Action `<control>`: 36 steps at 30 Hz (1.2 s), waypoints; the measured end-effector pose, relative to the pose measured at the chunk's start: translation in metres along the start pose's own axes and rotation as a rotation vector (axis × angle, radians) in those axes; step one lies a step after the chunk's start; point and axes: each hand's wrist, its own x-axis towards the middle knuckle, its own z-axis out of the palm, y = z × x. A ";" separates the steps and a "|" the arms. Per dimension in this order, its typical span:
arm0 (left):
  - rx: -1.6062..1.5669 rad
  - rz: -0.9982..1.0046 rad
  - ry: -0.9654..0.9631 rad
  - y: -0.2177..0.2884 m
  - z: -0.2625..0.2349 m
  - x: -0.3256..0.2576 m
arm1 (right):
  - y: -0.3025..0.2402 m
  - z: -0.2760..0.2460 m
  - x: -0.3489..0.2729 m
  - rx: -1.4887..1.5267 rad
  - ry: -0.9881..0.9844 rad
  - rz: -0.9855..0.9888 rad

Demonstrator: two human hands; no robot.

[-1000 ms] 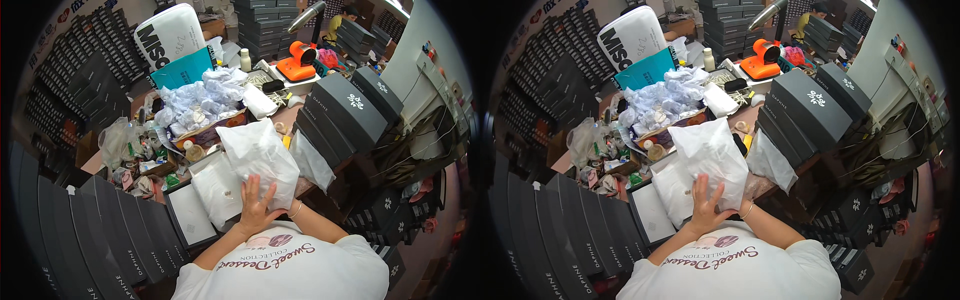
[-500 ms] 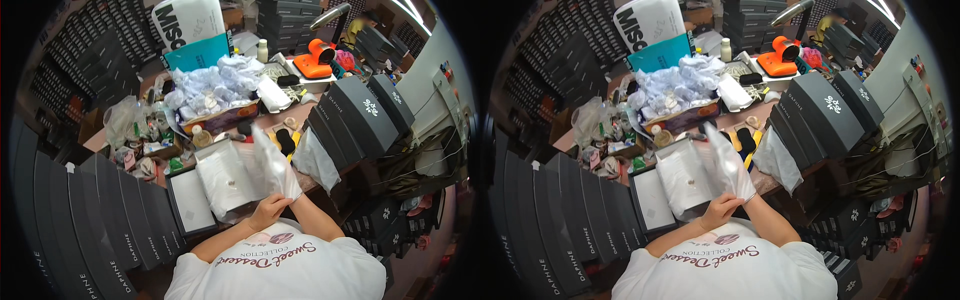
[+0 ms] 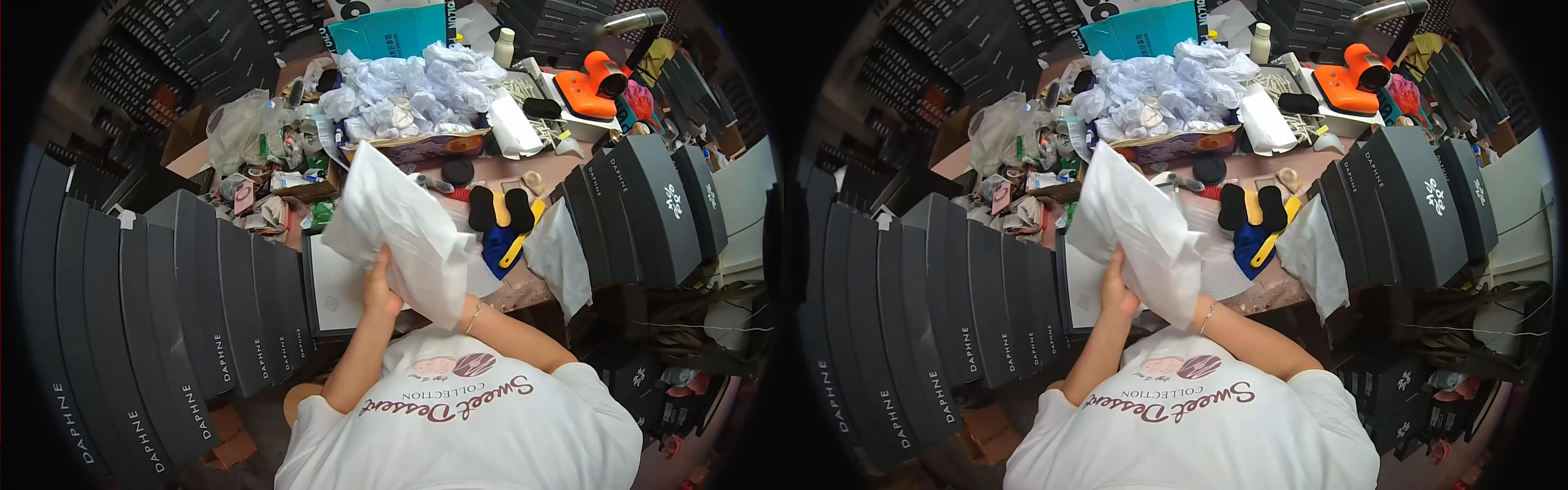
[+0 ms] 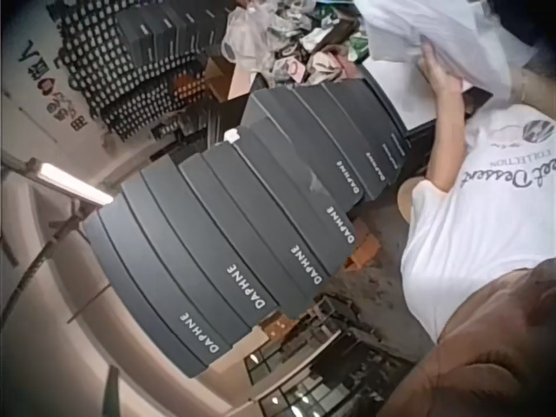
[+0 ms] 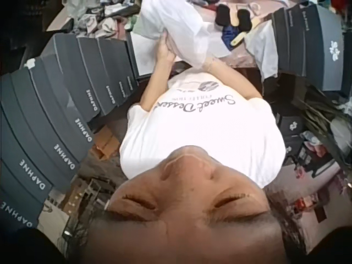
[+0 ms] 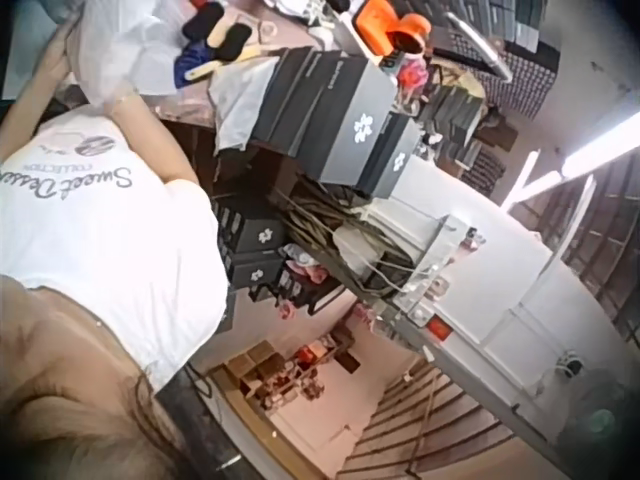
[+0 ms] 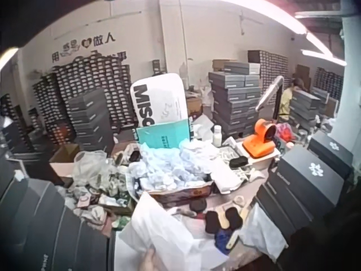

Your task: Labeling shoe boxes, cleaning the shoes, and placing them into the boxes with wrapping paper.

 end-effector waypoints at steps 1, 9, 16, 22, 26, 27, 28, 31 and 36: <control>-0.009 0.067 0.018 0.021 0.000 0.007 | -0.009 -0.007 -0.001 0.159 -0.024 0.163; 0.932 0.443 -0.348 -0.014 0.023 -0.001 | -0.039 -0.045 0.015 0.790 0.182 0.206; 1.877 0.523 -0.399 -0.064 -0.080 0.088 | -0.014 -0.109 0.004 0.489 0.471 0.303; 1.146 0.220 -0.099 0.017 -0.054 0.118 | -0.006 -0.055 0.022 0.134 -0.051 0.411; 0.856 0.302 0.036 0.077 -0.062 0.101 | 0.073 0.007 0.040 -0.563 -0.452 0.350; 0.762 0.259 0.040 0.083 -0.062 0.090 | 0.079 0.013 0.038 -0.763 -0.565 0.383; 0.712 0.279 0.029 0.080 -0.064 0.078 | 0.078 0.023 0.043 -0.959 -0.662 0.407; 0.695 0.321 0.095 0.054 -0.069 0.040 | 0.065 0.002 0.040 -0.985 -0.432 0.128; 0.748 0.533 0.042 -0.010 -0.050 0.007 | 0.054 -0.015 0.058 0.184 -0.493 0.543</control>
